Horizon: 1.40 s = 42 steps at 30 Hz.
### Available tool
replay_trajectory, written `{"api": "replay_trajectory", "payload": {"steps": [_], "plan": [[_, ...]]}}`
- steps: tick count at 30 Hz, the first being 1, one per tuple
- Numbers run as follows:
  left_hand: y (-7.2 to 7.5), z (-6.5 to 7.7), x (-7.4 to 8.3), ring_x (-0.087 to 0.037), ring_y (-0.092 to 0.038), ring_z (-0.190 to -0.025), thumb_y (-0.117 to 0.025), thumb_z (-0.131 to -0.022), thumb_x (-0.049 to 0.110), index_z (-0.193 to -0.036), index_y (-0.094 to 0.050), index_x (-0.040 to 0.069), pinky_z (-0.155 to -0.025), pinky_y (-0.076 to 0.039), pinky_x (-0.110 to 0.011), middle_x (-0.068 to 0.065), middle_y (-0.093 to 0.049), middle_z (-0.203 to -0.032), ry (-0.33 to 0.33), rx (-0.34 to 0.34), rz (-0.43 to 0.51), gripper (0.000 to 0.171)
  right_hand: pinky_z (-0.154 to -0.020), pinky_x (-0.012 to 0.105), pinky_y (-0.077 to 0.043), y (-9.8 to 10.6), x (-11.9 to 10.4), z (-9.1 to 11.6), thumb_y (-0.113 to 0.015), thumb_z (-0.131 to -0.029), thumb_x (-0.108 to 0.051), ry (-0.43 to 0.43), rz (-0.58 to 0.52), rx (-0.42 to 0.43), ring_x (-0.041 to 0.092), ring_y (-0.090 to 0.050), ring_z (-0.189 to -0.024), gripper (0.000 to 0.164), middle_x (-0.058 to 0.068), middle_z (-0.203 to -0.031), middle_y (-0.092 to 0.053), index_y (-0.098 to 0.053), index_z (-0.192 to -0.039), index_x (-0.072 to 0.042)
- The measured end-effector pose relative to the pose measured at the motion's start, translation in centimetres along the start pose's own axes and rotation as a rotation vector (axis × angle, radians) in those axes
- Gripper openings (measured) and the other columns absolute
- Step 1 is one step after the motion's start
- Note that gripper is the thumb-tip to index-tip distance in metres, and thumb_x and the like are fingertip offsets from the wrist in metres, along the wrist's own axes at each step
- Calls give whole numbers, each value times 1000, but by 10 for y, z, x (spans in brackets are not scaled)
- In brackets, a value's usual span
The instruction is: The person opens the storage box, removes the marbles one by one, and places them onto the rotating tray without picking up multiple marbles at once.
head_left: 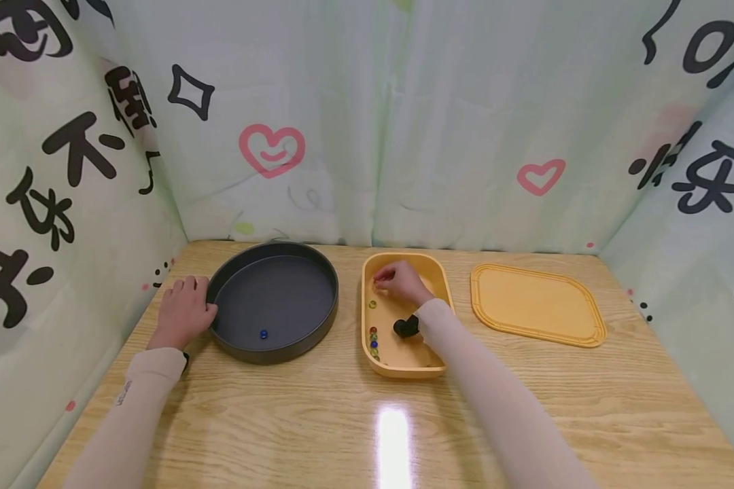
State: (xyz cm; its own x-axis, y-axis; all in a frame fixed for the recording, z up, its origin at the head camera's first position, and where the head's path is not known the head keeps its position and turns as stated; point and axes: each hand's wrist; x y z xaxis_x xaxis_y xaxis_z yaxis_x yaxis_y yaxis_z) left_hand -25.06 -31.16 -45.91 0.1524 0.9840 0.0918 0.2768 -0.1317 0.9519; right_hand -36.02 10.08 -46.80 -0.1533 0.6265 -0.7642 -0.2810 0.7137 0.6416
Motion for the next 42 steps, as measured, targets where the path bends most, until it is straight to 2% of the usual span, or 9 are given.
{"api": "replay_trajectory", "payload": {"steps": [7, 12, 17, 25, 34, 42], "plan": [[1, 1, 1, -39, -41, -81, -45, -81, 12, -99, -44, -5, -69, -35, -49, -25, -45, -94, 19, -9, -4, 25, -77, 27, -52, 19, -16, 5, -68, -83, -7, 79, -43, 33, 22, -66, -86, 18, 18, -99, -70, -70, -99, 2], [1, 2, 0, -40, -41, -83, -46, -81, 12, -102, -44, -6, -71, -35, -50, -26, -45, -97, 29, -6, -3, 27, -85, 35, -52, 31, -38, 6, -66, -85, -10, 76, -120, 27, 27, -64, -96, 23, 18, -107, -68, -69, -106, 0], [0, 3, -2, -41, -42, -85, -47, -81, 12, -103, -45, -7, -72, -35, -52, -26, -46, -99, 29, 14, -2, 29, -89, 35, -50, 31, -63, 0, -66, -86, -12, 82, -157, 9, 31, -63, -100, 25, 18, -108, -67, -68, -108, -1], [-1, 1, -2, -42, -43, -91, -45, -82, 12, -103, -46, -7, -75, -37, -54, -26, -48, -101, 14, 1, -3, 29, -86, 30, -51, 10, -96, -14, -67, -85, -11, 153, -191, -38, 24, -65, -94, 24, 17, -106, -69, -69, -107, 0], [2, 0, -1, -40, -45, -88, -46, -82, 11, -101, -46, -8, -73, -38, -53, -26, -49, -98, -3, 0, -1, 26, -80, 24, -51, -21, -131, -28, -69, -83, -10, 221, -195, -80, 21, -66, -88, 23, 16, -102, -70, -70, -103, -1], [-1, -1, -1, -40, -46, -85, -46, -80, 10, -97, -47, -7, -74, -37, -51, -24, -49, -93, -25, 33, 0, 23, -77, 19, -50, -54, -140, -40, -68, -83, -9, 219, -203, -127, 22, -64, -93, 24, 16, -105, -70, -70, -105, 0]]}}
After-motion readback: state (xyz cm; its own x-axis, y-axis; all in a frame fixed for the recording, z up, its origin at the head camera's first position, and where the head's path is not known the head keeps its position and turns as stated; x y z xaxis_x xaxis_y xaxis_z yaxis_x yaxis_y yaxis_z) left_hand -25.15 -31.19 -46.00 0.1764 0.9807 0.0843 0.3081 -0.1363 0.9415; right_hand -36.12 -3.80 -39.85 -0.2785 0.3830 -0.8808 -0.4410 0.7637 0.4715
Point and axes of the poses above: each hand's wrist, its own z-axis away from the middle knuckle, its own y-axis out of the back of the hand, x = y × z
